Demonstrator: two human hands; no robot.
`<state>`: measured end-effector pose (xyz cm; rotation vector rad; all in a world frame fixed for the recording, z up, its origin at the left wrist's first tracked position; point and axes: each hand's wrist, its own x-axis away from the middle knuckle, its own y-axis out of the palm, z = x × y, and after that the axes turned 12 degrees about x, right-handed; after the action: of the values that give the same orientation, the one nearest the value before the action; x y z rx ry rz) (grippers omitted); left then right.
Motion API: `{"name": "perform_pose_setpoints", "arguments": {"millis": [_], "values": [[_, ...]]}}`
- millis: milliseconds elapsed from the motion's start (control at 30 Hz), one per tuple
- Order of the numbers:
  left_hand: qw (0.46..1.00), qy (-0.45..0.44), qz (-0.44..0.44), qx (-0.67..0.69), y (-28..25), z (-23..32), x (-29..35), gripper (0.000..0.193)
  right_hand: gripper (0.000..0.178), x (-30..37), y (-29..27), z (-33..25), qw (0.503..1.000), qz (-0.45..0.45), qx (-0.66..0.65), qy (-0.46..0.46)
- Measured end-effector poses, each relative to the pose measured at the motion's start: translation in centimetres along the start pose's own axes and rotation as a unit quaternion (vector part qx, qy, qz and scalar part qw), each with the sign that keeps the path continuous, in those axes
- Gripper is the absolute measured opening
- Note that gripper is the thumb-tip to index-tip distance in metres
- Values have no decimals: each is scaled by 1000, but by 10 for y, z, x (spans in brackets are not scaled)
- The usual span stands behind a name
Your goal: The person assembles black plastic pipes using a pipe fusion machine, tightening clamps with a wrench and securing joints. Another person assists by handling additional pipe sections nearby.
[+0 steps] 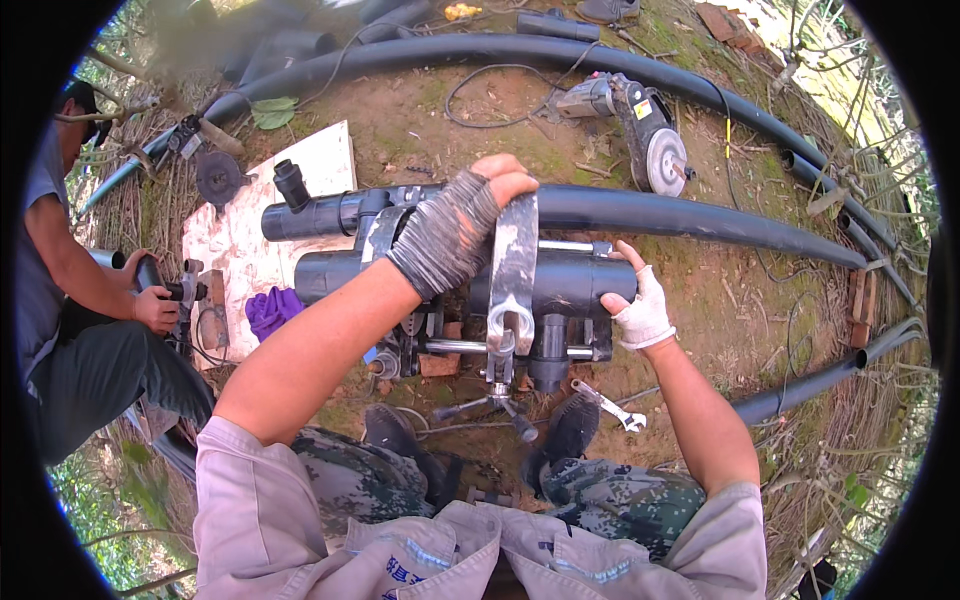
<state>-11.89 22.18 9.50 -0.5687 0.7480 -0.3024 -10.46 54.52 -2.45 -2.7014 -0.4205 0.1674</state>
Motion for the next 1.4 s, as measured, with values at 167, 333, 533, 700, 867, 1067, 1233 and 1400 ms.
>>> {"name": "perform_pose_setpoints", "arguments": {"millis": [167, 333, 533, 700, 867, 1067, 1233, 1400], "values": [[996, 5, -11, -87, 6, 27, 24, 44, 98, 1, 1, -10, 999, 4, -44, 15], [988, -71, -10, -134, 8, 46, 50, 45, 92, 3, 3, -7, 1000, 17, -7, -1], [936, -292, 183, 70, 46, 68, 98, 78, 93, 4, 0, -1, 1000, 1, -14, 9], [945, -310, 95, 35, 71, 98, 119, 83, 88, 3, 0, -4, 999, -7, -47, 21], [906, -377, 128, 146, 97, 99, 134, 99, 82, 2, 0, -5, 997, -12, -62, 40], [890, -360, 181, 213, 93, 108, 111, 107, 82, 0, -2, -10, 997, -17, -70, 35], [846, -394, 216, 286, 95, 84, 107, 103, 78, -4, 2, -11, 997, -30, -67, 36], [859, -335, 231, 310, 91, 93, 97, 103, 72, -8, -7, -9, 994, -28, -58, 92]]}}
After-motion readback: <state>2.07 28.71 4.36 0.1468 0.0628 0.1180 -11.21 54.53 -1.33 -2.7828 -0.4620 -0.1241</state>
